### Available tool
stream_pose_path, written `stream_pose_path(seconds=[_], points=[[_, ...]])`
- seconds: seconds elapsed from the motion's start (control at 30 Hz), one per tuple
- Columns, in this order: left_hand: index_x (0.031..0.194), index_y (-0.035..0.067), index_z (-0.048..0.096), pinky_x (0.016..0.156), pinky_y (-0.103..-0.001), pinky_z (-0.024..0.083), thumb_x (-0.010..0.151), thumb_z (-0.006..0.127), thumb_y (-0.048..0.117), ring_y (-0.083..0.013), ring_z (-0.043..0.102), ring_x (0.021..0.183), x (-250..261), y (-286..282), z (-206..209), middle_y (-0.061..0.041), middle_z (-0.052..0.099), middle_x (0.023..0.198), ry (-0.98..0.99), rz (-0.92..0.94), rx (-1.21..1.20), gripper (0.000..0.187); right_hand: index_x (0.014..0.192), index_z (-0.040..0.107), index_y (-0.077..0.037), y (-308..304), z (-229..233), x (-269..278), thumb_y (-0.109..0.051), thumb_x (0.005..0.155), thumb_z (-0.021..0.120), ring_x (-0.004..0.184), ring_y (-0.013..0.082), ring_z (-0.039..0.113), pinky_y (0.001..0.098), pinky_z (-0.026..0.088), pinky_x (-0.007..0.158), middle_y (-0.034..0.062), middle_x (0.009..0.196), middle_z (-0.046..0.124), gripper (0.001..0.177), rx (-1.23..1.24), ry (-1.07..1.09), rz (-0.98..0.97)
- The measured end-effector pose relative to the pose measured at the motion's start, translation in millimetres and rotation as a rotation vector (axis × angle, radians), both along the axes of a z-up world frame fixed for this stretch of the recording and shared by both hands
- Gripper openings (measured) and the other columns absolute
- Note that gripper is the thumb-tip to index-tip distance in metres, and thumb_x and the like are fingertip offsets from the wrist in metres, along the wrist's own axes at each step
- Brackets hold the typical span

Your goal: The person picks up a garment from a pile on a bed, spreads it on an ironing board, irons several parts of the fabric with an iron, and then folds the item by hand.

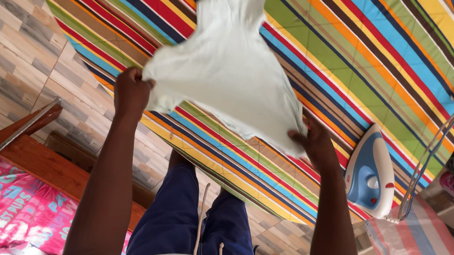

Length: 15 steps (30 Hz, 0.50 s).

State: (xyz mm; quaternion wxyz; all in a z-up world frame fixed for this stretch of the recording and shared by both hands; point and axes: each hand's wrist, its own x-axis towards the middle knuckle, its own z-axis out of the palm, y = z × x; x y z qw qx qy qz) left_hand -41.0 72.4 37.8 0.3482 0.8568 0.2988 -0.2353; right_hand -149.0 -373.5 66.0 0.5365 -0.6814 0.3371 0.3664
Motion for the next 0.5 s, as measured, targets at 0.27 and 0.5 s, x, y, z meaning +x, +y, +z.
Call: stream_pose_path(seconds=[0.27,0.5], points=[[0.105,0.0,0.063,0.082,-0.06,0.049,0.068,0.089,0.013,-0.0472,0.059,0.104,3.1,-10.4,4.0,-0.026,0.059,0.112,0.082,-0.437,0.35,0.047,0.137,0.059,-0.002,-6.5,-23.5,-23.8,-0.027,0.08,0.084,0.105,0.0276,0.073,0.0404,0.05,0.1,0.0179,0.123,0.072,0.067,-0.136,0.128,0.17],[0.129,-0.002,0.056,0.096,-0.046,0.05,0.077,0.089,0.007,-0.0391,0.057,0.118,97.3,-127.3,-18.8,-0.019,0.061,0.124,-0.718,-0.557,-0.019,0.063,0.126,0.071,-0.002,18.3,-18.3,-32.7,-0.028,0.086,0.079,0.08,0.027,0.073,0.0426,0.058,0.08,0.0162,0.101,0.079,0.049,-0.198,0.133,0.062]])
